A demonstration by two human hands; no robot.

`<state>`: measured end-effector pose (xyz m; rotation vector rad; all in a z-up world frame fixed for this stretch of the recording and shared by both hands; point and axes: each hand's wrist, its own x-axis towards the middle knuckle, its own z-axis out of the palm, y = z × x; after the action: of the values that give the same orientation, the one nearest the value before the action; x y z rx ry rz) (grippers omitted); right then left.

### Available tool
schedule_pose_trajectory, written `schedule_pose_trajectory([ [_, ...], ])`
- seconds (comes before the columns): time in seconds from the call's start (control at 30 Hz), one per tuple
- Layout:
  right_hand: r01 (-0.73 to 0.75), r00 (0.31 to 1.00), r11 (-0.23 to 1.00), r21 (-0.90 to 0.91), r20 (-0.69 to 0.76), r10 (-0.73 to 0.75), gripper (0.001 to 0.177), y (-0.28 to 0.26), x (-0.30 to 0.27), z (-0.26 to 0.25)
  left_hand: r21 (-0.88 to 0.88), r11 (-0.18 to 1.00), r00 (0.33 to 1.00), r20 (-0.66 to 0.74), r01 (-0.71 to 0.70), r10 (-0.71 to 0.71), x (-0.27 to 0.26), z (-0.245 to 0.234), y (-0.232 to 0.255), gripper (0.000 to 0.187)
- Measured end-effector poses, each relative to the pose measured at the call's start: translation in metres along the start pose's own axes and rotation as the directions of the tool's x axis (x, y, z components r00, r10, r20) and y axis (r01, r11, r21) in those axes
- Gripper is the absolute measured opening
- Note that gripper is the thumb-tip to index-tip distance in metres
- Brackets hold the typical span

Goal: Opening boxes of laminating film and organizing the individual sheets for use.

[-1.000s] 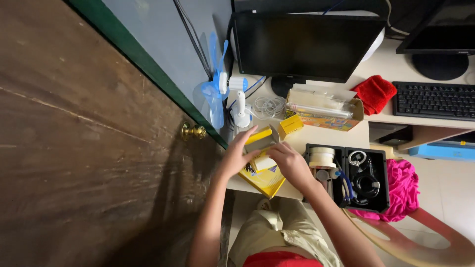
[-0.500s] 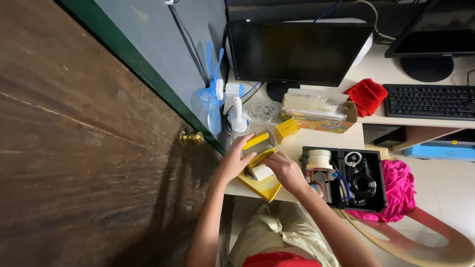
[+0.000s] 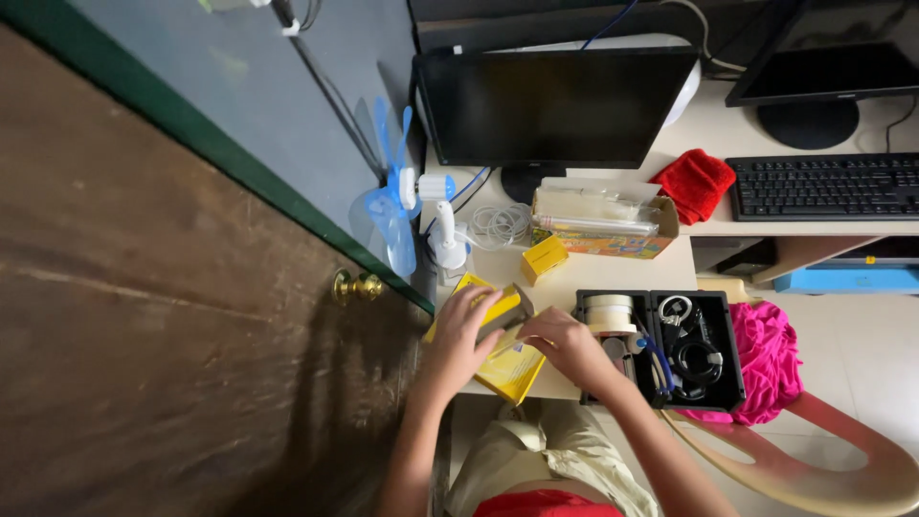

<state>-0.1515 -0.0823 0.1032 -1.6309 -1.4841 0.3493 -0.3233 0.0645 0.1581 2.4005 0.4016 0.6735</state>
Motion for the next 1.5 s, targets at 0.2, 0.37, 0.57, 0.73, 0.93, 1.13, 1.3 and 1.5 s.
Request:
schedule_pose_trajectory([
  [0.2,-0.344,0.938,0.932,0.112,0.015,0.345,0.016,-0.003,0.004,-0.065,0.169,0.982,0.996,-0.011,-0.08,0.083,0.021,0.016,0.028,0.049],
  [0.37,-0.447,0.838,0.741,0.502,-0.056,0.544,0.018,0.079,-0.022,-0.087,0.064,0.992,0.989,-0.092,-0.11,0.116,0.053,0.025,0.06,0.038],
  [0.57,-0.39,0.819,0.611,0.689,-0.044,0.573,0.021,0.12,-0.008,-0.123,-0.156,0.986,0.994,-0.078,0.061,-0.073,0.098,0.085,0.073,0.04],
  [0.73,-0.539,0.815,0.78,0.318,-0.039,0.579,0.029,0.152,0.014,-0.144,0.034,0.987,0.988,0.003,0.156,-0.156,0.122,0.164,0.047,0.038],
  [0.93,-0.413,0.906,0.91,-0.015,-0.109,0.409,0.022,0.181,0.045,-0.139,0.161,0.918,0.926,0.045,0.364,-0.375,0.141,0.201,0.034,0.035],
  [1.13,-0.274,0.922,0.937,-0.218,-0.337,0.191,0.005,0.197,0.078,-0.121,0.116,0.948,0.947,-0.162,0.296,-0.276,0.133,0.194,0.031,0.059],
  [1.3,-0.175,0.942,0.89,-0.422,-0.336,0.027,0.011,0.201,0.103,-0.118,0.095,0.94,0.944,-0.062,0.328,-0.324,0.12,0.198,0.025,0.037],
  [1.5,-0.255,0.952,0.891,-0.375,-0.259,0.163,0.011,0.214,0.104,-0.106,0.04,0.948,0.947,-0.076,0.317,-0.313,0.121,0.187,0.035,0.031],
])
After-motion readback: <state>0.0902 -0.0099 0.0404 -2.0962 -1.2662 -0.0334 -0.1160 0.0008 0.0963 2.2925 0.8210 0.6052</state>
